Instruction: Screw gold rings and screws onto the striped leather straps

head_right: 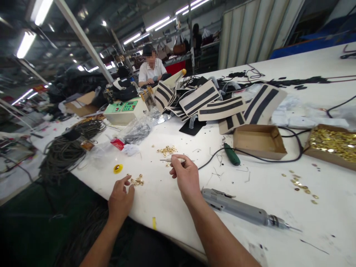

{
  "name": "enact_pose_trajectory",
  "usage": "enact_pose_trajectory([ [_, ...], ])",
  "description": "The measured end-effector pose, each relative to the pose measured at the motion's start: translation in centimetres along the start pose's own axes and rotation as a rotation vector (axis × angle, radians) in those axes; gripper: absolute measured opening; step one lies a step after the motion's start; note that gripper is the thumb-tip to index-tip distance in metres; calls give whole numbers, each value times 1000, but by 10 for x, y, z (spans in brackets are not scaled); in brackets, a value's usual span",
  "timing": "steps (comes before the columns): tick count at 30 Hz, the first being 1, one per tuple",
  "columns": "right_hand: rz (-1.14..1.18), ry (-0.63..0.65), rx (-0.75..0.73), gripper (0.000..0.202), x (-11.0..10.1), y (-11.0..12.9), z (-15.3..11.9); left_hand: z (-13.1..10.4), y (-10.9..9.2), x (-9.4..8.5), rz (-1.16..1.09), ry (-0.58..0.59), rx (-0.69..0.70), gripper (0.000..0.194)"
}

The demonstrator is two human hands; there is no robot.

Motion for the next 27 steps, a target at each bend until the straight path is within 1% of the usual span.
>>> enact_pose_trajectory([
  [2,62,-47,8,32,-7,0,4,3,-30,-3,-41,-67,108,32],
  [3,86,-60,15,32,-9,0,6,5,-50,0,-68,-65,182,29],
  [5,117,-72,25,32,-10,-1,7,12,-87,17,-76,5,283,26],
  [7,135,-72,32,32,-10,-2,8,22,-114,38,-34,71,293,27],
  [10,147,-62,38,31,-8,-3,7,37,-135,68,-6,158,247,26],
  [12,148,-48,48,32,-6,-5,7,42,-141,80,-26,185,248,22],
  [13,146,-38,53,32,-5,-5,7,43,-143,82,-43,189,254,20],
  [15,138,-27,60,32,-3,-7,7,43,-140,82,-83,197,256,16],
  [18,105,-19,73,34,-3,-12,5,37,-126,67,-152,195,226,12],
  [20,61,8,80,35,-1,-16,3,30,-108,54,-308,208,135,16],
  [22,-4,70,85,38,7,-20,2,18,-80,45,-579,232,-36,21],
  [24,-102,158,91,40,23,-25,0,1,-51,41,-836,255,-229,25],
  [25,-166,213,93,40,36,-28,0,-7,-37,39,-914,260,-305,27],
  [27,-324,338,82,38,72,-36,2,-21,-16,36,-1012,262,-408,31],
])
Point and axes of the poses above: each hand's wrist, its own z-axis towards the middle knuckle, its own x-axis out of the palm, y = z × x, the point moved 9 cm from there along z, towards the middle knuckle, and after that the axes turned 6 degrees about z, right-handed, at the moved point
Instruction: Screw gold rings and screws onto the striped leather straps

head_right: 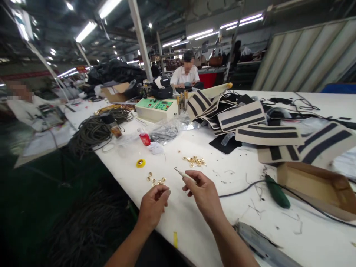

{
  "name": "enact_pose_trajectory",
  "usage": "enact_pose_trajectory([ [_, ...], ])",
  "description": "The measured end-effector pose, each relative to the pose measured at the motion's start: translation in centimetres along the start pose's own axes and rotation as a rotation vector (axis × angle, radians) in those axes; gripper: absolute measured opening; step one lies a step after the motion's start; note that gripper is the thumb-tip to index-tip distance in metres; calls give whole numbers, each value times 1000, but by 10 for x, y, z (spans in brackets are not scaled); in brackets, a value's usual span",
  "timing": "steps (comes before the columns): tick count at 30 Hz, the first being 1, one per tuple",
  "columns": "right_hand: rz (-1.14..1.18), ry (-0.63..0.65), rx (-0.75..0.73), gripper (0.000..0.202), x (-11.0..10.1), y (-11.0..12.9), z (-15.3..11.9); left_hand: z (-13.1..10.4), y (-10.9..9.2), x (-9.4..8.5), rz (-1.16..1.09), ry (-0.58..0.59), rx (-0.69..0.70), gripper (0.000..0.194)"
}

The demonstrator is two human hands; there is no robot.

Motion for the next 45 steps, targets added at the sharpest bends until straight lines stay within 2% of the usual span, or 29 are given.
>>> enact_pose_trajectory([
  [4,-421,234,-174,20,93,15,41,-8,10,-20,-115,-14,-33,34],
  [6,-606,303,-269,16,138,15,64,-7,14,-21,-150,-11,-57,33],
  [8,-709,324,-301,17,170,6,88,-6,22,-18,-189,-6,-111,30],
  [12,-768,350,-303,18,205,-20,120,-2,29,-15,-180,-7,-126,21],
  [16,-810,362,-302,16,213,-34,128,-1,31,-15,-139,18,-112,13],
  [20,-794,348,-312,16,212,-31,127,0,33,-13,-198,64,-108,10],
  [27,-632,302,-256,13,200,-26,128,-3,22,-18,-188,81,-1,17],
  [32,-399,258,-132,29,182,-13,116,-3,25,-21,-263,52,-93,28],
  [35,-93,198,-38,30,153,-2,91,-4,26,-22,-333,17,-146,33],
  [37,168,160,44,31,124,1,66,-5,26,-19,-344,26,-155,33],
  [39,333,121,109,34,92,0,38,-5,26,-13,-341,45,-154,33],
  [42,404,42,147,37,43,-8,-1,-6,26,-5,-330,50,-142,32],
  [45,333,-15,117,36,9,-17,-26,-6,26,1,-288,35,-127,31],
])
Point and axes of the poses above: each hand's wrist, its own z-axis towards the middle knuckle, its own x-axis out of the palm, y = z × x, the point moved 9 cm from there along z, towards the middle knuckle, and after that the axes turned 6 degrees about z, right-handed, at the moved point
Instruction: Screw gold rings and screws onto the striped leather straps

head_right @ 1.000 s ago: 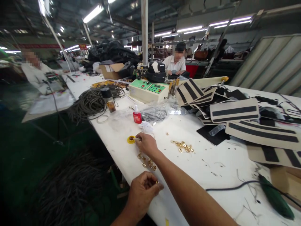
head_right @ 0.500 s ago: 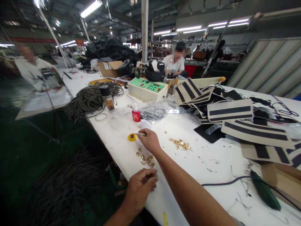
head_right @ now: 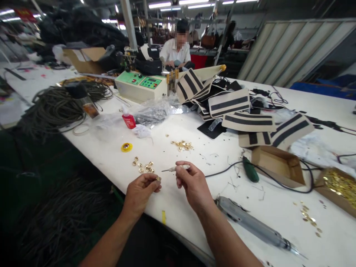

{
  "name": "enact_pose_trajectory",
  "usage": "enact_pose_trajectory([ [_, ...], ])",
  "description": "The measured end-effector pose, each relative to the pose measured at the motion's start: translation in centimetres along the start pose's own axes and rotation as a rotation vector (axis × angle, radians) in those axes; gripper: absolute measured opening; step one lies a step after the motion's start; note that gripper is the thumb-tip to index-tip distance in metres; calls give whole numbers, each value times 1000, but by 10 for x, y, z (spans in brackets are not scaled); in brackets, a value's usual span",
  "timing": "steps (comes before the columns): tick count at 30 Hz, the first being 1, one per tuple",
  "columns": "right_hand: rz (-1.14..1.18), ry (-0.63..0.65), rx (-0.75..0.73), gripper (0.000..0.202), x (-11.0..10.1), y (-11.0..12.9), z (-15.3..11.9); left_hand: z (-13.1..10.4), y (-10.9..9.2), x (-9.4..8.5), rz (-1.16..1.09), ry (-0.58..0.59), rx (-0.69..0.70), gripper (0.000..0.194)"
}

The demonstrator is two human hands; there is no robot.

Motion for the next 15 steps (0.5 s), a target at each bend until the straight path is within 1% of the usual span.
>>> enact_pose_trajectory([
  [1,-48,-9,-26,35,-6,0,-5,0,0,1,19,-3,6,31],
  [3,-160,-3,-79,34,-11,0,-9,0,0,2,58,-9,18,31],
  [7,-335,50,-129,30,-2,1,-11,-1,2,2,125,-20,36,29],
  [10,-397,53,-152,29,0,3,-12,-3,3,2,162,-27,46,28],
  [15,-446,38,-170,28,-5,1,-12,-5,2,3,190,-23,63,27],
])
Point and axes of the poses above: each hand's wrist, its own z-axis towards the middle knuckle, its own x-axis out of the palm, y = z × x, the point moved 9 cm from there along z, towards the middle knuckle, and after that the axes turned 6 degrees about z, right-handed, at the moved point
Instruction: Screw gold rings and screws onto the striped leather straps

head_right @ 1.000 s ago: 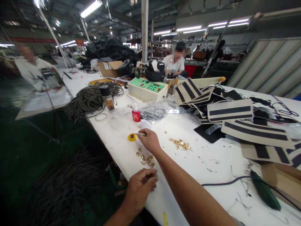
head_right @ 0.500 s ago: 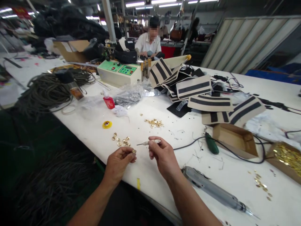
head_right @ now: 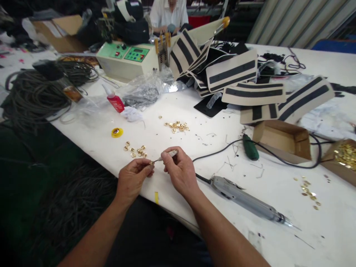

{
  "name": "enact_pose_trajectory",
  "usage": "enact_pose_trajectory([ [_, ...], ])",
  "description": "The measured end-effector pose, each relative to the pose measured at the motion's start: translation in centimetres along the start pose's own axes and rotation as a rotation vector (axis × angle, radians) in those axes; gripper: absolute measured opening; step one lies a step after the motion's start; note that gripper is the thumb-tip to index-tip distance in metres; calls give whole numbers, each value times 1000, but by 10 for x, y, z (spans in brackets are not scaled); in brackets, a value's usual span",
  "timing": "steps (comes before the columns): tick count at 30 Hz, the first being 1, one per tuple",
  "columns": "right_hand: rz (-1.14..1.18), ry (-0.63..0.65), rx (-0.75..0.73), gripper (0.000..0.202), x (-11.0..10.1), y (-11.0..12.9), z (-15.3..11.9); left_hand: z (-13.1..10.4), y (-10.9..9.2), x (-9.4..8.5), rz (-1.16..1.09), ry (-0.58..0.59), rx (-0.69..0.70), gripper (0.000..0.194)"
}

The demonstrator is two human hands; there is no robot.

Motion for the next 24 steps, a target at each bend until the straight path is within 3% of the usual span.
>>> enact_pose_trajectory([
  [14,-213,-44,-63,25,3,8,0,-3,-3,-1,108,-21,18,24],
  [19,10,-50,33,34,-3,2,2,-8,-5,-3,205,-19,27,27],
  [24,283,-110,41,31,-20,4,0,-2,-28,-35,556,-162,197,25],
])
Point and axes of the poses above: each hand's wrist, its own z-axis towards the middle knuckle, its own x-axis out of the palm, y = z × x, the point moved 9 cm from there along z, towards the middle knuckle, and after that the axes turned 6 degrees about z, right-handed, at the moved point
